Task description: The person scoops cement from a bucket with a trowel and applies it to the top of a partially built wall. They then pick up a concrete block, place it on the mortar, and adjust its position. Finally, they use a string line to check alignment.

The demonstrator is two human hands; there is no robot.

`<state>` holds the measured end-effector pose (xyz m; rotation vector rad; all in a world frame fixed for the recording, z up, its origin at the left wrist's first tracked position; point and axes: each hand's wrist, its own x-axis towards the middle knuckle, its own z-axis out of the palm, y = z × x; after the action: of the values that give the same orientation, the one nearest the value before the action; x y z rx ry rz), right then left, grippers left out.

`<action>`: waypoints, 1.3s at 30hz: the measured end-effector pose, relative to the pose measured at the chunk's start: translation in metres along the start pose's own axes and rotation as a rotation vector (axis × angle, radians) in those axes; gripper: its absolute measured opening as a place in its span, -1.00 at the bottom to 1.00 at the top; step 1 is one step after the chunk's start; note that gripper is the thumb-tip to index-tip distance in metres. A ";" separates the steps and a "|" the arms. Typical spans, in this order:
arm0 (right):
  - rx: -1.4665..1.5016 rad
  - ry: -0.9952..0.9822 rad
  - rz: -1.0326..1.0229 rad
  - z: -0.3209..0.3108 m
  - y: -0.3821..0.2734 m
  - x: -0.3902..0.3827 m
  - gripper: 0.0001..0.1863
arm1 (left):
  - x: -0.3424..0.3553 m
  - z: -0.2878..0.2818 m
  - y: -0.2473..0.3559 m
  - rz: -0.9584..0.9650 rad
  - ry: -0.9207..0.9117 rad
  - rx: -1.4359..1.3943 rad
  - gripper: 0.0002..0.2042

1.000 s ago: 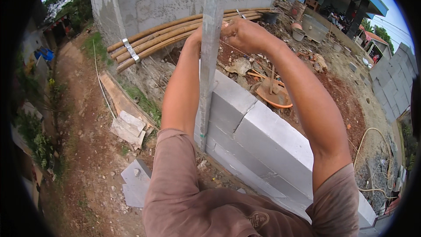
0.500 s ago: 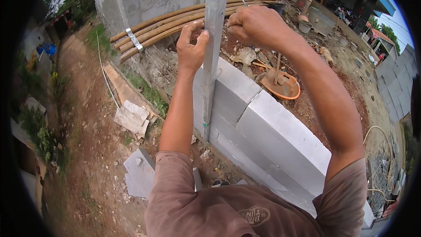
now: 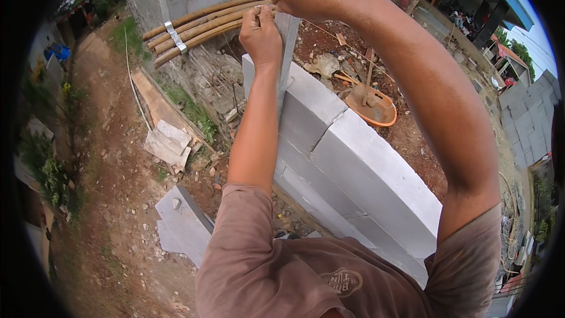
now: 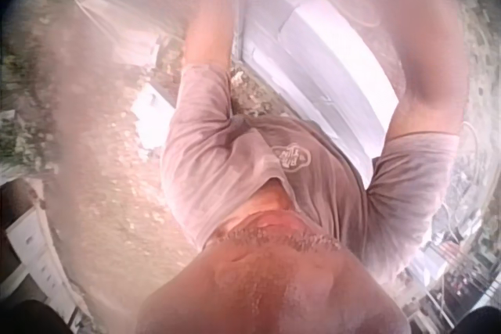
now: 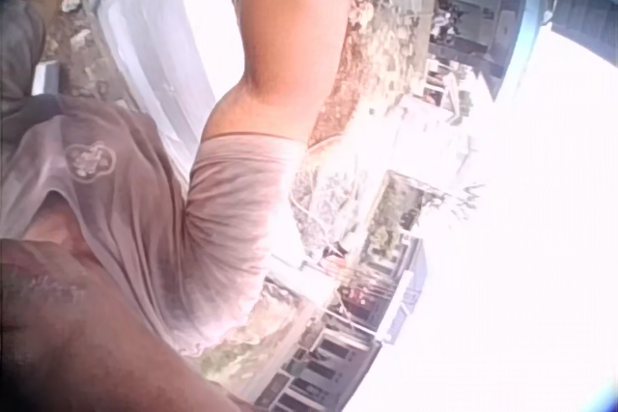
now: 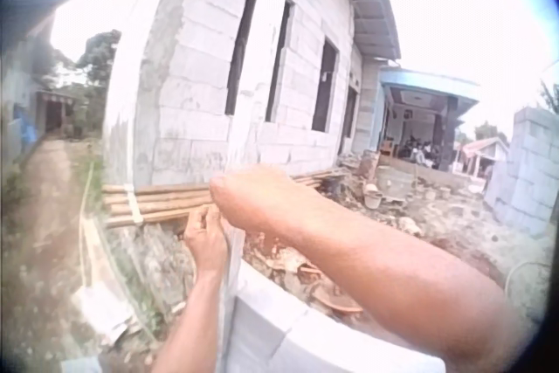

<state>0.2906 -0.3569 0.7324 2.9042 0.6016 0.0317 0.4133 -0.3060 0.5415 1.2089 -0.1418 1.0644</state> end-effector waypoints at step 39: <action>-0.061 0.617 -0.272 0.060 0.024 -0.039 -0.82 | -0.021 0.018 0.005 0.170 0.197 -0.194 -0.84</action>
<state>0.2679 -0.4036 0.6779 2.6988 1.0556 0.9106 0.4058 -0.3328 0.5396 0.9242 -0.1921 1.2813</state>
